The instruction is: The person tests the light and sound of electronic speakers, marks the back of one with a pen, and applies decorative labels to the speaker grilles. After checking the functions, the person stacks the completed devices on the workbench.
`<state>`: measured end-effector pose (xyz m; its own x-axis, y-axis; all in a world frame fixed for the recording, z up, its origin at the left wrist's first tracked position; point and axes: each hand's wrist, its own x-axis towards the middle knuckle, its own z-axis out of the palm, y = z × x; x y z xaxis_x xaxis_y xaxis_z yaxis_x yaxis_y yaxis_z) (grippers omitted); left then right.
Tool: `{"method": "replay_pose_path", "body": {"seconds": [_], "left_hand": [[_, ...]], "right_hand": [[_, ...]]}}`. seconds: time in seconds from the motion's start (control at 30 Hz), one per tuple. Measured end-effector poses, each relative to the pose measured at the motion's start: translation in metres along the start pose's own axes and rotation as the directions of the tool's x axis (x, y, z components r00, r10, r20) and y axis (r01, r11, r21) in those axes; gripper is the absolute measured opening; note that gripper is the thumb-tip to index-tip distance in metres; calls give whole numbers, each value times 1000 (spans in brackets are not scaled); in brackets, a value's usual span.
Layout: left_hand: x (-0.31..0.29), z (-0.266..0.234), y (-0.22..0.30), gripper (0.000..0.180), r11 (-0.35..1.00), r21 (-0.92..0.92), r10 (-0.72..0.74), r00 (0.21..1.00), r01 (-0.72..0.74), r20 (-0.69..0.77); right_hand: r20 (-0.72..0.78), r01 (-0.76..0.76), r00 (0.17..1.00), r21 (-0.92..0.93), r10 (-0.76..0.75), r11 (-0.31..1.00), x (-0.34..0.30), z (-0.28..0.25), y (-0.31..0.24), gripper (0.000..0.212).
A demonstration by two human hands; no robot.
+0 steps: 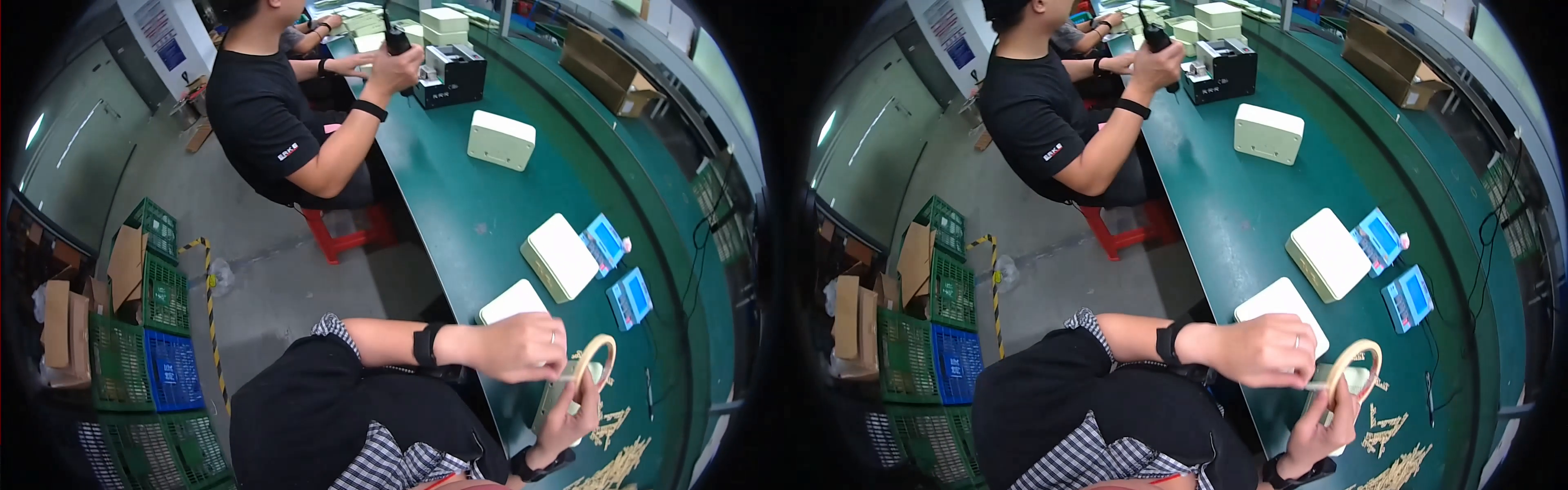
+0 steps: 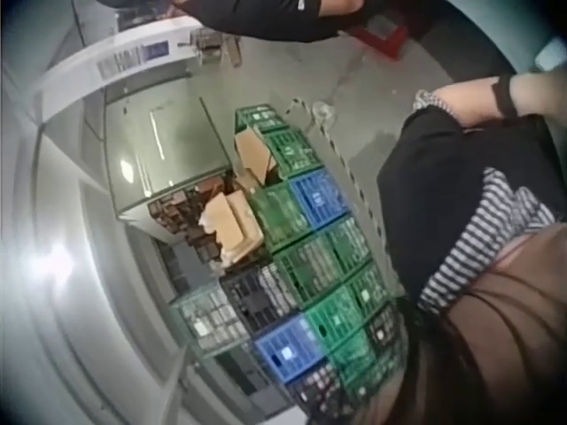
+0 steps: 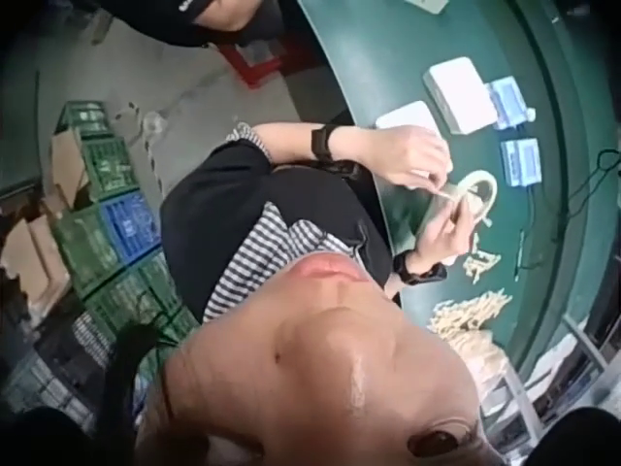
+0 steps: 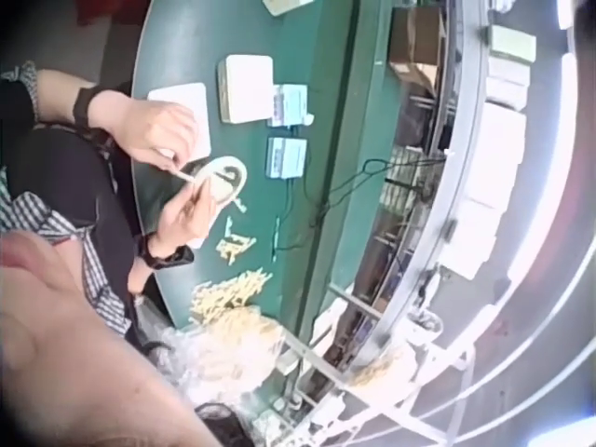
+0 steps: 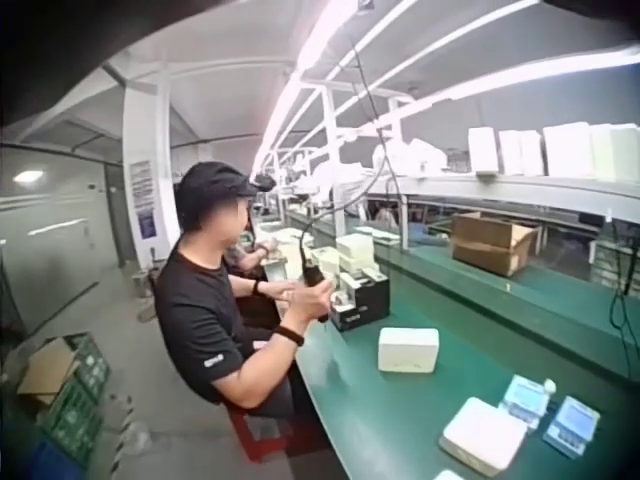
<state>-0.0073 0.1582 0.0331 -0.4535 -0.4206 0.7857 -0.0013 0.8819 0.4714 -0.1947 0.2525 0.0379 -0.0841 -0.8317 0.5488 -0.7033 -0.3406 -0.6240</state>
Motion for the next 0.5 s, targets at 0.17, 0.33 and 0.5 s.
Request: {"method": "replay_pose_path", "body": {"seconds": [0.17,0.33,0.5], "left_hand": [[9,-4,11,19,983,-134,-141,981,123,-134],[7,8,3,20,983,-133,-131,991,126,-26],[5,10,-3,18,994,-101,-34,998,39,54]], "right_hand": [[27,62,998,-99,-59,993,12,-6,-1,22],[23,95,995,-184,-93,978,12,1,-10,20],[-19,86,996,-214,-93,973,9,5,-16,17]]}}
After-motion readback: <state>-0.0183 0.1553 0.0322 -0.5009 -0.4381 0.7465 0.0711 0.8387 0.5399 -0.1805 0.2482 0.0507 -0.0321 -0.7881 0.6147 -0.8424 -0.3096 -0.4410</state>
